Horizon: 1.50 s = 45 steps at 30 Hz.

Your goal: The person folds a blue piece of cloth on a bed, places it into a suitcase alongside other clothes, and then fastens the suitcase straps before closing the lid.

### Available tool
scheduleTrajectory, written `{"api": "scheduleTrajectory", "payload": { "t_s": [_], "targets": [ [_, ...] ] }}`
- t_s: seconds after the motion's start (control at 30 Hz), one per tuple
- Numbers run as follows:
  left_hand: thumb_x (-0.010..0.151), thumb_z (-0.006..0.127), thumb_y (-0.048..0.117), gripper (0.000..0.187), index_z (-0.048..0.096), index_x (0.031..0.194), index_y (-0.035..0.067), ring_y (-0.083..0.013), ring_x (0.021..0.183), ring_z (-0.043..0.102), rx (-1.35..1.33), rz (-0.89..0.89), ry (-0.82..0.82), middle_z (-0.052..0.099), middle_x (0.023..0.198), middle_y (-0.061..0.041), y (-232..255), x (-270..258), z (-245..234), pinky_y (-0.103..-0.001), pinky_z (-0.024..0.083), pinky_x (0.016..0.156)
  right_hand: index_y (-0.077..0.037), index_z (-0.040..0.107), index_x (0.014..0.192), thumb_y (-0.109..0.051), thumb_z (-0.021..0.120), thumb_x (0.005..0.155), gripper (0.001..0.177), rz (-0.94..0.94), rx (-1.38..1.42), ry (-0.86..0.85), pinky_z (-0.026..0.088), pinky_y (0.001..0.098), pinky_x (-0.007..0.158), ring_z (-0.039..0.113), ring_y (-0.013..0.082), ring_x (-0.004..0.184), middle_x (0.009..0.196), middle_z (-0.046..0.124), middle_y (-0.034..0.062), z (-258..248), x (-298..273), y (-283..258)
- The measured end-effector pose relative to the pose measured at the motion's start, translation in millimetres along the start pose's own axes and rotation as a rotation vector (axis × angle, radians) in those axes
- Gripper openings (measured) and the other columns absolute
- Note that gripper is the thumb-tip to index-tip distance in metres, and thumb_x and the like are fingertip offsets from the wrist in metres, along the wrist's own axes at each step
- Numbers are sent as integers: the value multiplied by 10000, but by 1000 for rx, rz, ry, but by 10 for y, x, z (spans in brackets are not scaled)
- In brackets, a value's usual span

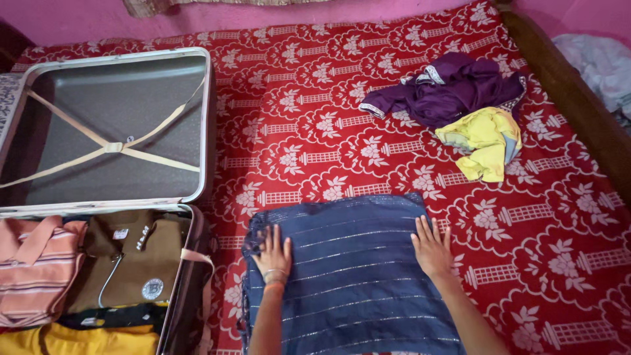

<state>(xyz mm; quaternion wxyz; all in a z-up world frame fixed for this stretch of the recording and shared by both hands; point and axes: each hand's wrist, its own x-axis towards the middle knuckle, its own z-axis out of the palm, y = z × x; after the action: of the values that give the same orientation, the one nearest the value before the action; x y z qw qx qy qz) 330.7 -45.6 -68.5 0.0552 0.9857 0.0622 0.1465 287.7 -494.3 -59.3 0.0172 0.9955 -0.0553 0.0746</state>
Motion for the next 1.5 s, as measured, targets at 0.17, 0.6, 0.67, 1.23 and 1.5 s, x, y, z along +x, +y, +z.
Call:
{"api": "scheduleTrajectory", "payload": {
  "t_s": [0.17,0.6,0.67,1.23,1.5],
  "targets": [
    [1014,448,489,681,297,1615,206,-233,1532,262,18,-7,57,264,1698,-6,228,-191,-277,-640,149,1190,-105,400,1534,-360,473,1008,589,-129,63,143,205,574,1215,316,293,1502,1620,350,104,-370,-365,-777],
    [958,489,504,644,371,1547,270,-247,1528,187,-187,306,64,247,1654,-39,270,-1474,-490,-646,55,1190,-164,327,1576,-366,335,1065,549,-295,250,105,169,462,1259,253,190,1529,1646,306,31,-179,-1270,-882],
    [962,487,499,640,371,1554,284,-244,1532,193,-172,293,63,249,1662,-34,-32,-1475,-525,-645,57,1197,-162,317,1581,-351,311,1085,531,-287,219,158,162,468,1282,239,189,1545,1661,289,31,-172,-1270,-635],
    [1033,476,363,526,467,1513,148,-239,1532,294,-375,360,55,379,1638,-51,508,-1838,-829,-512,153,1245,-144,394,1556,-337,324,1102,498,-208,448,225,139,420,1320,259,190,1564,1649,355,46,-411,-1690,-1150],
    [1033,498,399,583,419,1565,173,-259,1529,246,-324,469,-145,308,1657,-68,273,-2231,-871,-541,136,1219,-177,225,1594,-464,238,1072,596,-416,212,-10,58,445,1252,121,156,1530,1673,175,9,-416,-2142,-1276]
  ]
}}
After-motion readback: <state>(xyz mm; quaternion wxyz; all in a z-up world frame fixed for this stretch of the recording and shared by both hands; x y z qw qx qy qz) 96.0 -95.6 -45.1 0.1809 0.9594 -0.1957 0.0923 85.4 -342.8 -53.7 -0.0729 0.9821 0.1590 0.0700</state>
